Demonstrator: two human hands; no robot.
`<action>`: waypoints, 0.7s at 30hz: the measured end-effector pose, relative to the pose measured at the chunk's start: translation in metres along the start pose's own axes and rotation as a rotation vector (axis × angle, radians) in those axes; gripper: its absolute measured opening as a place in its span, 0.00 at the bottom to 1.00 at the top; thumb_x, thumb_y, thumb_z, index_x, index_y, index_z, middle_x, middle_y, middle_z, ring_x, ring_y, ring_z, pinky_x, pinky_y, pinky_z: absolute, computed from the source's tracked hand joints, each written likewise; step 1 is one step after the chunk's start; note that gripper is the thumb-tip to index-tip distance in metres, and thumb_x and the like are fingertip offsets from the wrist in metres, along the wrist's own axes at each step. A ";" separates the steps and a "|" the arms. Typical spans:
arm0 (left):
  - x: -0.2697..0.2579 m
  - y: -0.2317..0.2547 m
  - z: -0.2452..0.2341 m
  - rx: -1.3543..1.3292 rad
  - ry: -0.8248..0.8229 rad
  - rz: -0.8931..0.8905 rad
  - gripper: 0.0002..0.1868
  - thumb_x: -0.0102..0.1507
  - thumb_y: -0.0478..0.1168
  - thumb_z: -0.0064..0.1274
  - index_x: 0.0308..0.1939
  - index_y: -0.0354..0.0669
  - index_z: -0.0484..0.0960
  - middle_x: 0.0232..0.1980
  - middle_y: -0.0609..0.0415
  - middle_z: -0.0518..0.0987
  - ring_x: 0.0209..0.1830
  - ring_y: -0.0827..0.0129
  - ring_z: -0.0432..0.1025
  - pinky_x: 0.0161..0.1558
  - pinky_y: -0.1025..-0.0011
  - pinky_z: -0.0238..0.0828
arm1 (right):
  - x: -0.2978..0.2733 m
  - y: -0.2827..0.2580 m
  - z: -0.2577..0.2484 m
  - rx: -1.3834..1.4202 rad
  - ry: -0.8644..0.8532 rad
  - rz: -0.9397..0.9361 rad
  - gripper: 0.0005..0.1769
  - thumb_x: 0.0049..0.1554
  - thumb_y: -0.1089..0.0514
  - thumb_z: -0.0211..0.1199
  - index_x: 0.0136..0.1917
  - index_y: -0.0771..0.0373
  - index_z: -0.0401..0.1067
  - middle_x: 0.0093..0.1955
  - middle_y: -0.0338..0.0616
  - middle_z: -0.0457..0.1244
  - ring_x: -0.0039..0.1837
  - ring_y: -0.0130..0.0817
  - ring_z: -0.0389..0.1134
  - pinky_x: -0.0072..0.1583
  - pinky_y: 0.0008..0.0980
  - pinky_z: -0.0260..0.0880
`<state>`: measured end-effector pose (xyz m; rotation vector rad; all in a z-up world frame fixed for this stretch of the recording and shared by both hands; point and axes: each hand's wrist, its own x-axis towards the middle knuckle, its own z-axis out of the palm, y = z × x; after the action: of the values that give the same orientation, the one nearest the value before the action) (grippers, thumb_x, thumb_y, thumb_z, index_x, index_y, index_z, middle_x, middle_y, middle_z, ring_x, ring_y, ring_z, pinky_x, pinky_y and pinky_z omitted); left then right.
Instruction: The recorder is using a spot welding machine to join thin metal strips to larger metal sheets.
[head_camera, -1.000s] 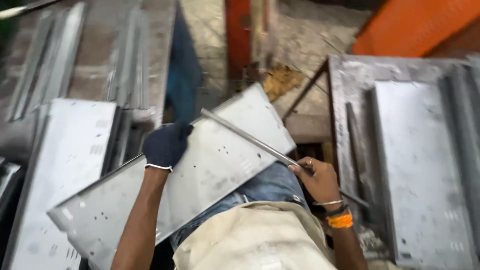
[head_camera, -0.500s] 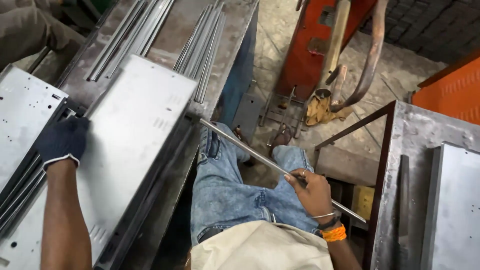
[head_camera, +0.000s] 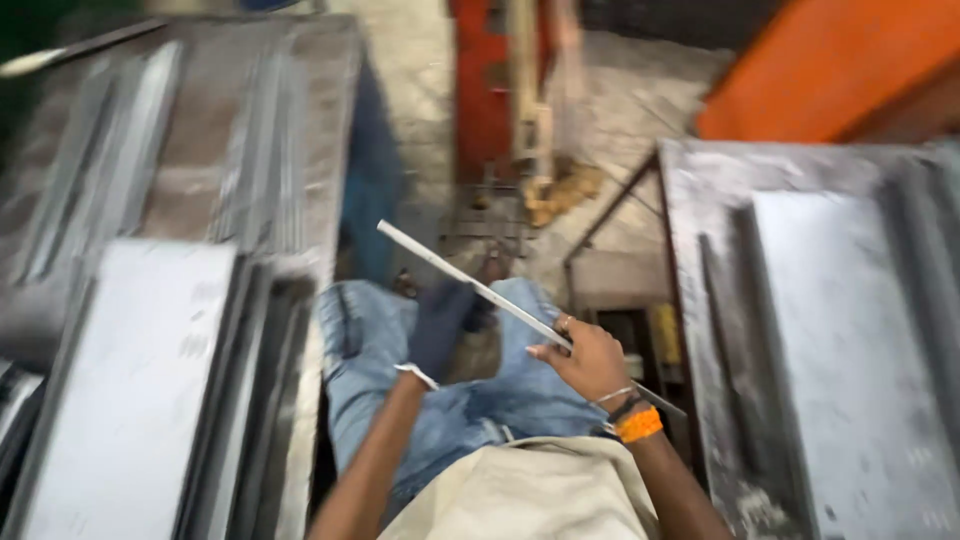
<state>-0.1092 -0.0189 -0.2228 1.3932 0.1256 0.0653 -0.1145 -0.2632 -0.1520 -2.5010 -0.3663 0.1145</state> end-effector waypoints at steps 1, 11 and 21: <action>-0.004 0.005 0.034 -0.003 -0.057 -0.009 0.15 0.71 0.45 0.49 0.44 0.35 0.82 0.35 0.54 0.82 0.29 0.74 0.73 0.33 0.71 0.72 | -0.006 0.018 -0.003 -0.006 0.033 0.046 0.28 0.45 0.36 0.75 0.42 0.62 0.76 0.30 0.50 0.67 0.38 0.54 0.70 0.40 0.49 0.67; -0.033 0.040 0.198 -0.014 -0.756 -0.237 0.23 0.69 0.48 0.50 0.64 0.39 0.78 0.45 0.57 0.84 0.37 0.78 0.73 0.40 0.75 0.73 | -0.109 0.212 -0.066 -0.191 0.413 0.507 0.19 0.51 0.58 0.63 0.57 0.61 0.78 0.49 0.62 0.69 0.53 0.62 0.69 0.53 0.56 0.68; -0.025 0.033 0.233 0.000 -0.755 -0.311 0.20 0.69 0.48 0.48 0.59 0.40 0.81 0.42 0.56 0.85 0.36 0.76 0.75 0.39 0.74 0.74 | -0.075 0.306 -0.084 -0.318 0.606 0.606 0.16 0.48 0.58 0.69 0.50 0.63 0.75 0.48 0.53 0.69 0.53 0.57 0.70 0.53 0.54 0.68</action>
<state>-0.1038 -0.2438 -0.1492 1.3015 -0.2883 -0.7133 -0.1005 -0.5701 -0.2603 -2.7104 0.6694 -0.4877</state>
